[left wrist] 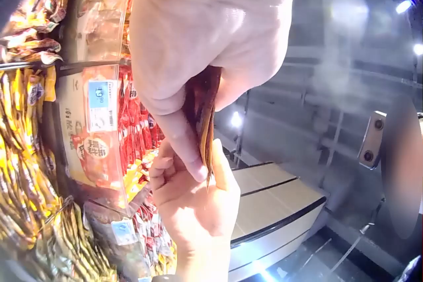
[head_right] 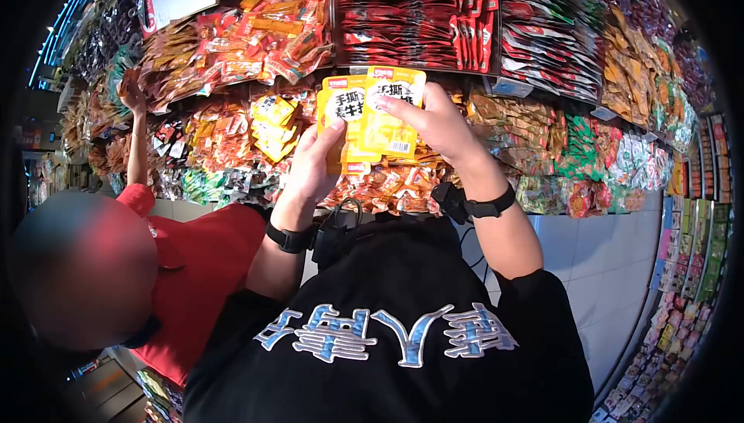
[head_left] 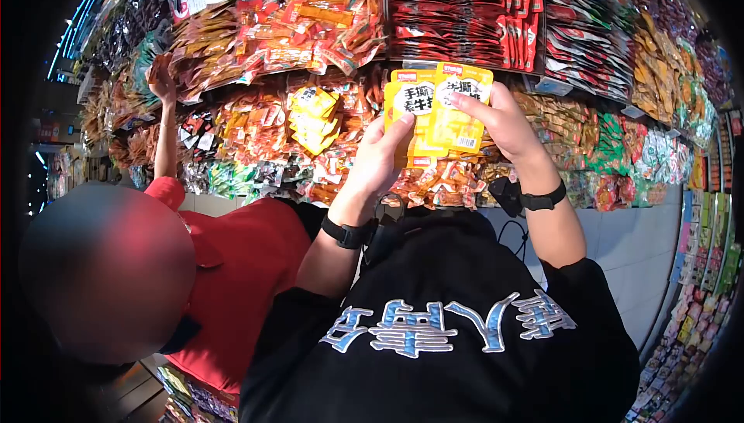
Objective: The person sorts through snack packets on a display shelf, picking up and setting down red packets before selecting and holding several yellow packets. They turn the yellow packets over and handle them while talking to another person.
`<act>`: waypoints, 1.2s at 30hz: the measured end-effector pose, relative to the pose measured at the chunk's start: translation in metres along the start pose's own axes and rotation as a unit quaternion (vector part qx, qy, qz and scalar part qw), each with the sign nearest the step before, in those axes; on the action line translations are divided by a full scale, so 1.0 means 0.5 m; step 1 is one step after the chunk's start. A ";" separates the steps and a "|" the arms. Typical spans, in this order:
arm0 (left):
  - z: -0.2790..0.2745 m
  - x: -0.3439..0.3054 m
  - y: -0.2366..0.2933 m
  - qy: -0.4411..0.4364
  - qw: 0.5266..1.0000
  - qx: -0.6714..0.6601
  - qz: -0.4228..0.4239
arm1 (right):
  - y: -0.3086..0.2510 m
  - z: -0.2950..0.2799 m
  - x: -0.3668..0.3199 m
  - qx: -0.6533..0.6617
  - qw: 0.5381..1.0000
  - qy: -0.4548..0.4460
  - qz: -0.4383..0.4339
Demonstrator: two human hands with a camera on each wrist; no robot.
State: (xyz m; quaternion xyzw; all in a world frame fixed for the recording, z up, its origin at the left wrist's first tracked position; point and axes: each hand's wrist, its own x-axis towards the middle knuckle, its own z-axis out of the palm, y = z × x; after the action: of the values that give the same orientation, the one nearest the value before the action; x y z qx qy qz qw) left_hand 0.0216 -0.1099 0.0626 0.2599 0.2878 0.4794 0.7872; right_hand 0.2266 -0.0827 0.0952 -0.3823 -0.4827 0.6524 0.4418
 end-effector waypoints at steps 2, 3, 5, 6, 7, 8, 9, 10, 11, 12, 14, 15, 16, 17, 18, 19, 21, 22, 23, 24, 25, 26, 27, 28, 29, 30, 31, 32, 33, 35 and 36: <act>-0.009 -0.005 0.006 -0.002 0.999 0.045 0.009 | 0.005 0.014 0.006 0.020 1.000 -0.007 -0.010; -0.010 -0.007 0.008 -0.004 0.998 0.066 0.015 | 0.007 0.018 0.009 0.028 0.999 -0.010 -0.015; -0.010 -0.012 0.017 0.000 0.998 0.069 0.013 | 0.013 0.023 0.014 -0.009 1.000 -0.021 -0.017; -0.012 -0.013 0.018 0.005 0.997 0.069 0.015 | 0.017 0.023 0.019 -0.007 1.000 -0.023 -0.021; -0.013 -0.014 0.018 0.010 0.997 0.068 0.018 | 0.020 0.022 0.024 -0.006 0.999 -0.024 -0.024; -0.011 -0.014 0.017 0.024 0.997 0.067 0.021 | 0.020 0.022 0.023 0.012 1.000 -0.009 -0.025; -0.008 -0.014 0.019 0.030 0.997 0.068 0.023 | 0.017 0.019 0.023 0.030 0.999 0.005 -0.027; -0.012 -0.011 0.016 0.033 0.998 0.043 0.022 | 0.013 0.016 0.023 0.049 0.998 0.020 -0.029; -0.015 -0.010 0.015 0.036 0.999 0.018 0.020 | 0.010 0.010 0.023 0.058 0.998 0.027 -0.028; -0.012 -0.012 0.021 0.026 0.999 0.028 0.022 | 0.008 0.002 0.023 0.068 0.997 0.035 -0.028; -0.008 -0.011 0.028 0.018 0.999 0.037 0.033 | -0.003 -0.011 0.022 0.096 0.995 0.038 -0.014; 0.001 -0.013 0.034 0.020 0.998 0.038 0.037 | -0.007 -0.013 0.023 0.098 0.994 0.045 -0.021; 0.007 -0.013 0.039 0.012 0.999 0.029 0.035 | -0.010 -0.015 0.024 0.101 0.993 0.053 -0.028; 0.013 -0.013 0.045 0.004 0.999 0.020 0.032 | -0.013 -0.017 0.024 0.103 0.992 0.061 -0.036; 0.015 -0.013 0.049 -0.003 1.000 0.011 0.028 | -0.021 -0.021 0.021 0.118 0.990 0.056 -0.050; 0.003 -0.009 0.047 -0.001 0.997 0.066 0.038 | -0.024 -0.025 0.024 0.156 0.984 0.066 -0.059; -0.033 0.005 0.043 0.002 0.983 0.176 0.058 | -0.033 -0.044 0.019 0.216 0.972 0.077 -0.059; -0.029 0.007 0.042 -0.020 0.972 0.195 0.127 | -0.035 -0.051 0.019 0.231 0.967 0.079 -0.077; -0.051 0.023 0.041 -0.087 0.920 0.289 0.251 | -0.036 -0.061 0.018 0.237 0.965 0.078 -0.081; -0.051 0.024 0.054 -0.048 0.842 0.432 0.319 | -0.037 -0.070 0.017 0.242 0.964 0.075 -0.081; -0.040 0.019 0.070 -0.011 0.737 0.560 0.378 | -0.040 -0.075 0.015 0.245 0.963 0.073 -0.082; -0.017 0.008 0.085 0.019 0.711 0.586 0.388 | -0.047 -0.072 0.012 0.249 0.962 0.071 -0.082; -0.017 0.009 0.080 0.043 0.720 0.570 0.394 | -0.050 -0.071 0.011 0.256 0.962 0.068 -0.074; -0.013 0.012 0.081 0.040 0.716 0.556 0.420 | -0.053 -0.069 0.011 0.261 0.961 0.064 -0.067; -0.006 0.012 0.085 0.039 0.711 0.543 0.444 | -0.055 -0.063 0.012 0.268 0.960 0.059 -0.058; 0.006 0.010 0.086 0.032 0.731 0.522 0.438 | -0.059 -0.054 0.014 0.273 0.960 0.044 -0.052; 0.013 0.017 0.083 0.006 0.770 0.460 0.442 | -0.063 -0.043 0.018 0.265 0.963 0.028 -0.049; 0.017 0.018 0.083 0.007 0.765 0.462 0.450 | -0.064 -0.032 0.020 0.258 0.965 0.014 -0.046; 0.019 0.018 0.084 0.007 0.760 0.463 0.456 | -0.065 -0.022 0.022 0.251 0.967 0.001 -0.044; 0.014 0.018 0.084 0.005 0.751 0.482 0.450 | -0.067 -0.008 0.025 0.239 0.970 -0.030 -0.042; 0.013 0.022 0.088 -0.001 0.735 0.502 0.456 | -0.067 -0.005 0.029 0.239 0.970 -0.040 -0.038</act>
State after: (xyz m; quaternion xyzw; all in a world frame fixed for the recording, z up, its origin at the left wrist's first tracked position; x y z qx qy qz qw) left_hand 0.0038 -0.0831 0.0950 0.7180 0.3327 0.5668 0.2292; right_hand 0.2310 -0.0634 0.1259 -0.2209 -0.3443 0.7461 0.5253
